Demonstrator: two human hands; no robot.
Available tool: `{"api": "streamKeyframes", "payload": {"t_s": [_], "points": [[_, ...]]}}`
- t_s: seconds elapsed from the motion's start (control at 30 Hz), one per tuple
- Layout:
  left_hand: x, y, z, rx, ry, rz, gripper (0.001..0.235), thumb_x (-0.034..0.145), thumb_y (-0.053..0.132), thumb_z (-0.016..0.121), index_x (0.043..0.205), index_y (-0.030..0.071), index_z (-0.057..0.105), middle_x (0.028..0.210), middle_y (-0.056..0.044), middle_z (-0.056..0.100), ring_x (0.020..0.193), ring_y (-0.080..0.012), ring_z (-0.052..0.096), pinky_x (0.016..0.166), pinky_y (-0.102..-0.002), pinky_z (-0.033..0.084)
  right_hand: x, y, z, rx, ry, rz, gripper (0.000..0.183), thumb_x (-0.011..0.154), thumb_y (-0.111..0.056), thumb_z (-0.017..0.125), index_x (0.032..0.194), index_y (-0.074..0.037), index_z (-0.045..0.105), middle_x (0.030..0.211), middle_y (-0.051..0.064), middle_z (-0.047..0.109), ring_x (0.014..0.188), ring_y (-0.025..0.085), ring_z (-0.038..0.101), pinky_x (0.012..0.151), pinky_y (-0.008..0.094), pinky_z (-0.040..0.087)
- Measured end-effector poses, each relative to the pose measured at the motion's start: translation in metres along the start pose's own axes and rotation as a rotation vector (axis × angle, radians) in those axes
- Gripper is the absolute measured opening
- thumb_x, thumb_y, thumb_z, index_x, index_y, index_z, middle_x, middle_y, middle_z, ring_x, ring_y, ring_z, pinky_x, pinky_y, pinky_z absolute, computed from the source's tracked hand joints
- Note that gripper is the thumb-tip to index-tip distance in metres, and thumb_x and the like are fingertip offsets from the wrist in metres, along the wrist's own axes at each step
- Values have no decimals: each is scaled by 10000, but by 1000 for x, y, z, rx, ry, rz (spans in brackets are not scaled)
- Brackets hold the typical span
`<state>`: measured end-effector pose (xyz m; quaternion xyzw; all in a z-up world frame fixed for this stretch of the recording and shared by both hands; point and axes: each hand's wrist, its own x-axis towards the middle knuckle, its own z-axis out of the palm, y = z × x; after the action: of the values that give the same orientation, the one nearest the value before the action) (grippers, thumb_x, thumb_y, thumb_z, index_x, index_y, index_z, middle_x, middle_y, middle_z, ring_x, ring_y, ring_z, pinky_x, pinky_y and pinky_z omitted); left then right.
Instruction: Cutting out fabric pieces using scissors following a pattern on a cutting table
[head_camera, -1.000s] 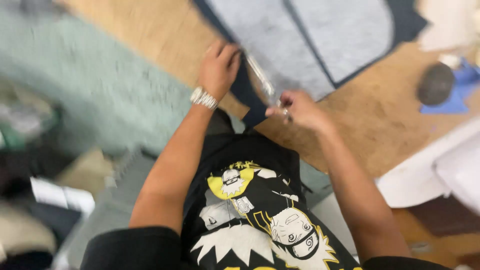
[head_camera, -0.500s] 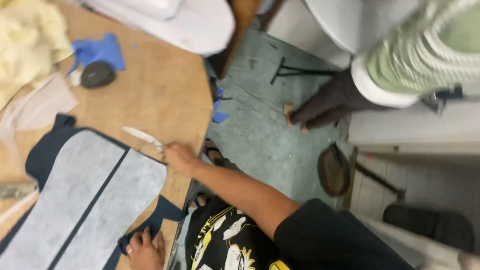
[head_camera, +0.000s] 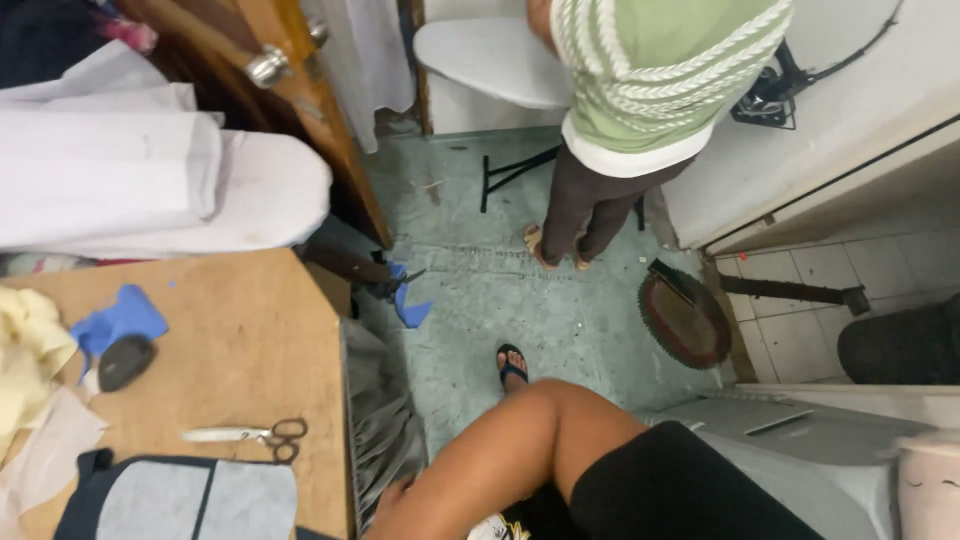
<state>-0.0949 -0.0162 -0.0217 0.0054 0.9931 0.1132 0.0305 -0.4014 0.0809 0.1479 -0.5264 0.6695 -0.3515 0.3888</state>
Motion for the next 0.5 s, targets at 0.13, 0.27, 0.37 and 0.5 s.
{"api": "streamKeyframes", "payload": {"t_s": [0.13, 0.27, 0.37, 0.5], "points": [[144, 76, 22, -90, -213, 44, 383, 1043, 523, 682, 1320, 277, 780, 1323, -27, 790, 1106, -380, 833, 932, -609, 675, -49, 45, -63, -7, 26, 34, 528, 1052, -454, 721, 1540, -285, 830, 1383, 24, 960, 1273, 284, 914, 1062, 438, 684], [298, 137, -49, -163, -350, 64, 336, 1065, 512, 673, 1287, 270, 745, 1318, 8, 780, 1135, -365, 859, 914, -601, 684, -93, 101, -133, -31, 35, 63, 510, 1075, -469, 715, 1532, -270, 826, 1396, 29, 948, 1277, 280, 899, 1075, 439, 670], [320, 166, -103, -78, -393, -31, 357, 1054, 547, 640, 1329, 347, 747, 1267, 17, 756, 1250, -323, 800, 925, -590, 661, -125, 137, -171, -41, 24, 82, 499, 1093, -480, 712, 1526, -259, 824, 1406, 32, 939, 1281, 277, 888, 1085, 439, 659], [319, 156, -107, -140, -483, -126, 464, 1066, 586, 694, 1496, 414, 717, 1458, 81, 739, 1373, -285, 781, 1064, -528, 650, -164, 166, -223, -35, 47, 108, 487, 1117, -495, 707, 1518, -243, 820, 1419, 37, 928, 1285, 273, 873, 1098, 440, 645]]}}
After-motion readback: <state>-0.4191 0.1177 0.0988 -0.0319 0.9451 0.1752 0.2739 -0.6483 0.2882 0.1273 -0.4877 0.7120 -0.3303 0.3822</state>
